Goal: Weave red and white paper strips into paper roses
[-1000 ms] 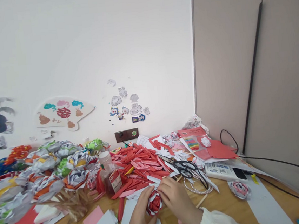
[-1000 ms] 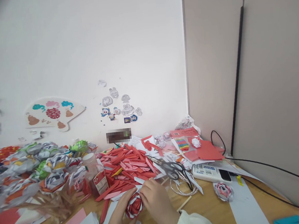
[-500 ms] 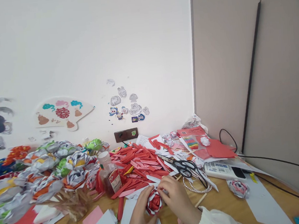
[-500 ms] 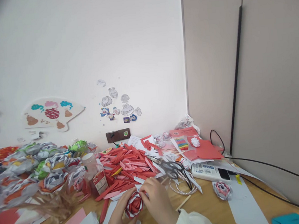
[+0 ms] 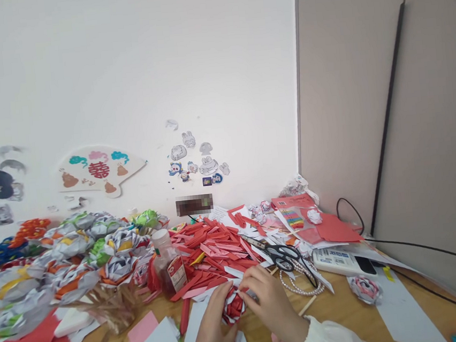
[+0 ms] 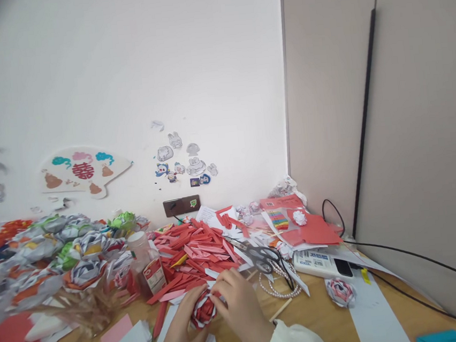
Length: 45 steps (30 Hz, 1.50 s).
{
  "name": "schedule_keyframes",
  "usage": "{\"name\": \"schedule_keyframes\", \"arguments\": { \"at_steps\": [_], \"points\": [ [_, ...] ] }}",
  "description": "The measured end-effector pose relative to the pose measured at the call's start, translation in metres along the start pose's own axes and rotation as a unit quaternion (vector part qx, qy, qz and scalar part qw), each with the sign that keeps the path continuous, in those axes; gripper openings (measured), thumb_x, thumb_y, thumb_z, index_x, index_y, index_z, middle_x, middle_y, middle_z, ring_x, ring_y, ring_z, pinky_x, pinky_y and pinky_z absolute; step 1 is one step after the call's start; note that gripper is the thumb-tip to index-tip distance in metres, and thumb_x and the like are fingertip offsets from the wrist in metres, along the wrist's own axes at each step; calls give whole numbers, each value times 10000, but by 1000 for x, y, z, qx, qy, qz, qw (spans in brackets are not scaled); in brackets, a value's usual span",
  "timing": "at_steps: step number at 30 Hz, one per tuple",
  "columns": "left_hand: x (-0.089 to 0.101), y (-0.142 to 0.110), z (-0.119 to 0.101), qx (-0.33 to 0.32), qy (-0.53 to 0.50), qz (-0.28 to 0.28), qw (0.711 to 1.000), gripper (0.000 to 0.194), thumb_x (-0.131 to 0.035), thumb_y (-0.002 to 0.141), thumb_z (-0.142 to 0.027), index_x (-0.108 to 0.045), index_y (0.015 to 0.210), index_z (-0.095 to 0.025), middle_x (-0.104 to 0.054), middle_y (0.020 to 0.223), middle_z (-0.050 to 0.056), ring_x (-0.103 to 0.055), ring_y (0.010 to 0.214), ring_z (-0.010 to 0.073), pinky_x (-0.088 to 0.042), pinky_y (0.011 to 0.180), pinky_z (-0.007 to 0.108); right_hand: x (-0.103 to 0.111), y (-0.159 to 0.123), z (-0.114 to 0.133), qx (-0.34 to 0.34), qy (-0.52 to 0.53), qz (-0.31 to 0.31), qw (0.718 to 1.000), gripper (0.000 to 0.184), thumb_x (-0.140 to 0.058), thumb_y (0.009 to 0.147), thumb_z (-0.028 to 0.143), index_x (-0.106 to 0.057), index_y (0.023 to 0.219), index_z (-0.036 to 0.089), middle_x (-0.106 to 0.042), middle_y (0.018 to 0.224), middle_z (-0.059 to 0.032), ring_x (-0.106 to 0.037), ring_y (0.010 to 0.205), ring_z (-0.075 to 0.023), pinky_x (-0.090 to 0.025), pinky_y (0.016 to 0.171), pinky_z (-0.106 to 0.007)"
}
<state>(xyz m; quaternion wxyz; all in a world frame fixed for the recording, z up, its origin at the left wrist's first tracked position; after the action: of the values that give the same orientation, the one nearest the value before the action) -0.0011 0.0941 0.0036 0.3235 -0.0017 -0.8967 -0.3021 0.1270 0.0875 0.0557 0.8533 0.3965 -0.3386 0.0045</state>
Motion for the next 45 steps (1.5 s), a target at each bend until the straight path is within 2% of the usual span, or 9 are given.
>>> {"name": "schedule_keyframes", "arguments": {
  "at_steps": [7,12,18,25,28,37,45],
  "points": [
    [-5,-2,1,-20,22,17,999,633,-478,638,-16,-487,1227,-250,-559,1287,85,-500,1200,232,-399,1017,433,-4,0,2,12,-31,2,999,138,-588,767,62,-559,766,197,-573,839,-7,-511,816,-167,-416,709,-276],
    [-6,-3,2,-32,28,10,999,663,-474,633,-1,-467,1246,-253,-546,1305,86,-496,1205,231,-406,1013,437,-10,-2,10,71,-99,0,993,123,-570,804,77,-551,754,188,-572,809,-1,-495,763,-160,-405,648,-266],
    [-4,0,-2,-13,7,11,1000,621,-486,637,-15,-505,1214,-242,-561,1285,93,-507,1193,238,-402,1017,441,-18,-4,16,129,-185,-5,974,132,-567,838,121,-549,722,181,-573,776,-1,-482,705,-162,-372,575,-270],
    [-7,1,1,-3,-15,17,1000,628,-490,616,-18,-509,1208,-228,-574,1266,100,-514,1180,244,-401,1013,447,-1,-3,17,105,-88,-25,990,91,-526,840,104,-573,836,181,-578,860,-22,-488,777,-171,-397,654,-284],
    [-10,0,5,-4,-16,22,1000,641,-469,611,-8,-498,1218,-215,-565,1275,99,-503,1189,235,-398,1018,438,-1,-3,22,123,-63,-8,990,88,-539,833,116,-568,793,189,-575,844,-12,-487,778,-165,-393,665,-280],
    [-13,-4,1,-15,4,43,999,674,-434,592,16,-499,1224,-209,-553,1282,103,-498,1188,232,-404,1014,430,-13,-6,24,140,-138,13,980,84,-590,786,104,-555,775,180,-576,818,-8,-477,751,-171,-377,623,-284],
    [-13,-3,-4,-13,12,46,999,696,-427,570,19,-503,1220,-216,-554,1273,99,-495,1187,235,-412,1007,432,-14,-8,26,150,-162,-27,975,135,-531,841,119,-540,720,177,-570,764,-7,-472,701,-165,-349,574,-282]
  ]
}}
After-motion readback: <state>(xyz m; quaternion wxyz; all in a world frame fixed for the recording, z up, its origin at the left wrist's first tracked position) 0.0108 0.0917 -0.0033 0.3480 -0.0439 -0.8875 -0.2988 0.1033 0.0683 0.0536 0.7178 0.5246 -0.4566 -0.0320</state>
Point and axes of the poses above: each hand's wrist, its own y-axis towards the middle knuckle, its own x-axis out of the back of the hand, z = x × y, the point moved 9 cm from there along y, towards the middle knuckle
